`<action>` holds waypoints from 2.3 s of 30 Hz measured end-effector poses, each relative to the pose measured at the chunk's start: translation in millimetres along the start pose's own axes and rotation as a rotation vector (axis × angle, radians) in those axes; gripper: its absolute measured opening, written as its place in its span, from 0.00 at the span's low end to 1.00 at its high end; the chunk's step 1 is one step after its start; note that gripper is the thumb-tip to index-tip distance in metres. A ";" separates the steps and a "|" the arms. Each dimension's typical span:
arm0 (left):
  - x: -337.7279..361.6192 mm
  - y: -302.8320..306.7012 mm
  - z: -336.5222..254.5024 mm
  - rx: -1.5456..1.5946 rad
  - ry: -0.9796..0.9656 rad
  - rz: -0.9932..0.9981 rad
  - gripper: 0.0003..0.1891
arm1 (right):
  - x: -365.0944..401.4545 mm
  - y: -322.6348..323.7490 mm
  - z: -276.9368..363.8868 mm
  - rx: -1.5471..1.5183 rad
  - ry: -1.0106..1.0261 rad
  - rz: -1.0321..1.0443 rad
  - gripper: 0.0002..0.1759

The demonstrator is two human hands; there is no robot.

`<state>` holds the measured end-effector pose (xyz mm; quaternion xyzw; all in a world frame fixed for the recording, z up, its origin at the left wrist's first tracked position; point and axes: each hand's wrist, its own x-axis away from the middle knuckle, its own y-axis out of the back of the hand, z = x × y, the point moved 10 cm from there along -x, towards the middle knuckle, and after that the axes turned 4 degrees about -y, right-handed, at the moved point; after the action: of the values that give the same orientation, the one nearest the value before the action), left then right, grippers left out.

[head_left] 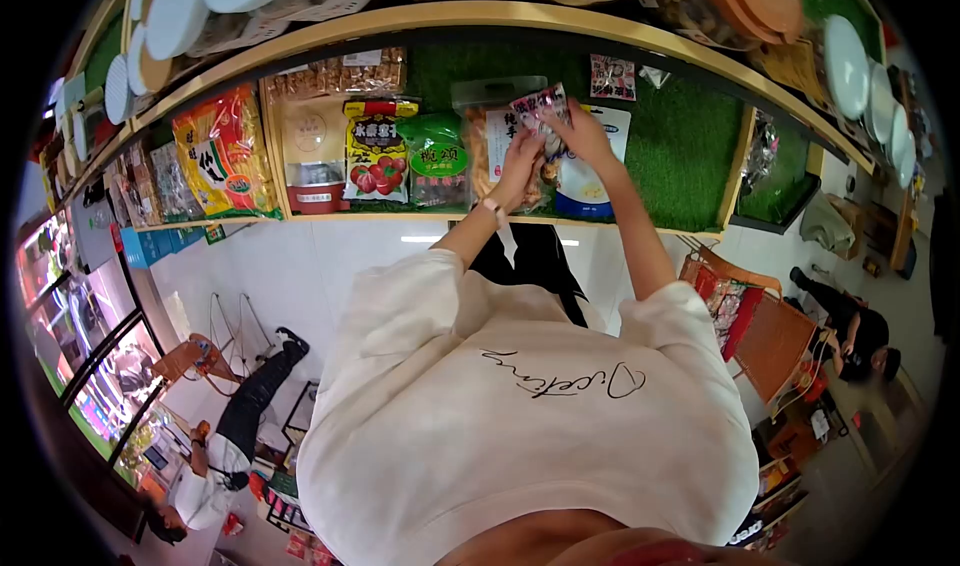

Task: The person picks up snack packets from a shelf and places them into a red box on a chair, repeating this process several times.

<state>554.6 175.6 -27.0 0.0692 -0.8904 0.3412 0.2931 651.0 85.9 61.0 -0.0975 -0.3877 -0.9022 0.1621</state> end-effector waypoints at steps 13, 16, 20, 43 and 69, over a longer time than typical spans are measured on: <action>218.9 25.9 -61.8 -0.764 -0.025 0.467 0.14 | 249.3 -82.1 79.3 -0.793 -0.449 -0.088 0.27; 233.7 31.7 -27.9 -0.923 0.073 0.563 0.15 | 292.7 -90.3 58.3 -0.944 -0.500 -0.208 0.28; 264.9 -21.7 -9.5 -0.997 0.038 0.750 0.16 | 352.1 -61.1 51.7 -1.160 -0.493 -0.358 0.20; 472.5 -216.2 291.1 -1.351 0.483 1.608 0.19 | 710.8 11.2 -133.1 -1.448 -0.643 -1.421 0.23; 465.8 -402.5 570.6 -1.311 0.742 1.446 0.19 | 833.0 127.6 -376.8 -1.520 -0.805 -1.437 0.21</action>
<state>32.4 -463.4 126.7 -0.7622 -0.5841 -0.1151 0.2541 -94.2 -452.8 141.2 -0.2093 0.2734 -0.6915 -0.6350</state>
